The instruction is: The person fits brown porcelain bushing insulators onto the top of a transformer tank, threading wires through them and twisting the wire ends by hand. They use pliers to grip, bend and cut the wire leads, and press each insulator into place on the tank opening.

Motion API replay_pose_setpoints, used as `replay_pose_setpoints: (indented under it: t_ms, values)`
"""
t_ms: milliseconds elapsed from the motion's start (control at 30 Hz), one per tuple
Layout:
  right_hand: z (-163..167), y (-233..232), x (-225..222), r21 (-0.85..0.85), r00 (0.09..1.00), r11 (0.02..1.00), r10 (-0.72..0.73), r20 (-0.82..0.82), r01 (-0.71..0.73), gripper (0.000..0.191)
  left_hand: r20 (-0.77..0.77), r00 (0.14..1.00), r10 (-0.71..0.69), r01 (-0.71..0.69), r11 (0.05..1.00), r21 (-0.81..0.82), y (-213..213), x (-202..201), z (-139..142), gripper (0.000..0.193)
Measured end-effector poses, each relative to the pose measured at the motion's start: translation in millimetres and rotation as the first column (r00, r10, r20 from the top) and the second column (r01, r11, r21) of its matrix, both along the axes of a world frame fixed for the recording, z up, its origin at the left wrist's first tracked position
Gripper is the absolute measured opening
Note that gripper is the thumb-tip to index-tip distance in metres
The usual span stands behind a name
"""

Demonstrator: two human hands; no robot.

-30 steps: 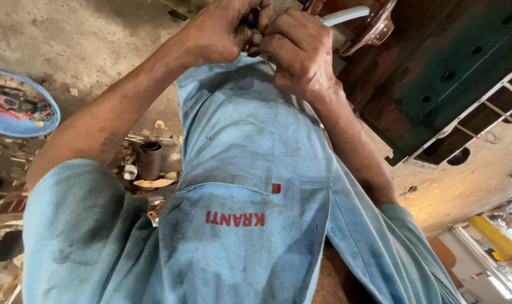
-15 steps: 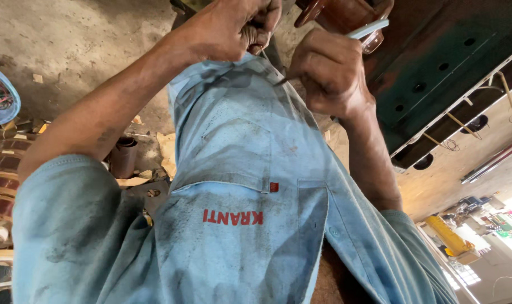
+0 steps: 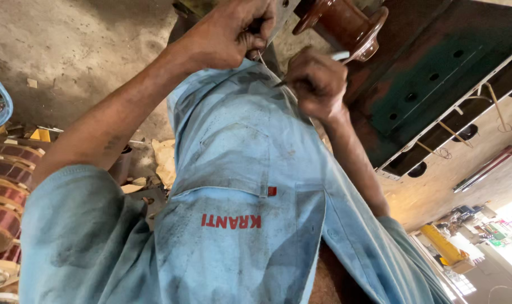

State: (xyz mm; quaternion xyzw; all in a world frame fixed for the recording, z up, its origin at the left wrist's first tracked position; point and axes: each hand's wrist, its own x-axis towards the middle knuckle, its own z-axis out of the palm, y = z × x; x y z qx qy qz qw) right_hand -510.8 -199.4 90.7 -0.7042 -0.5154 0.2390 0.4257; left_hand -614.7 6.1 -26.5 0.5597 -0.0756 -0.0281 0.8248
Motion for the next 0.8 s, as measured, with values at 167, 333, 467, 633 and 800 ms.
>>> replay_pose_setpoints:
  t_ms: [167,333,467,633,800]
  values:
    - [-12.4,23.6,17.1,0.033,0.955,0.993,0.099,0.280,-0.113,0.025,-0.089,0.996,-0.003,0.026,0.966,0.256,1.5,8.8,17.2,0.033]
    - [-17.6,39.5,6.4,0.073,0.856,0.977,0.140,0.497,-0.202,0.025,-0.129,0.992,-0.011,0.035,0.982,0.184,6.8,11.2,19.4,0.029]
    - [-3.4,29.1,0.3,-0.097,0.819,0.978,0.210,0.534,-0.187,0.021,-0.178,0.984,0.000,0.022,0.993,0.117,6.1,7.8,21.3,0.031]
    - [-4.7,30.8,11.8,-0.016,0.844,0.972,0.212,0.493,-0.235,0.027,-0.114,0.993,0.020,-0.003,0.989,0.147,3.8,6.2,11.7,0.028]
    - [-18.4,52.0,17.8,0.082,0.888,0.978,0.136,0.439,-0.190,0.022,-0.175,0.984,0.017,-0.017,1.000,0.000,1.4,6.3,-10.7,0.028]
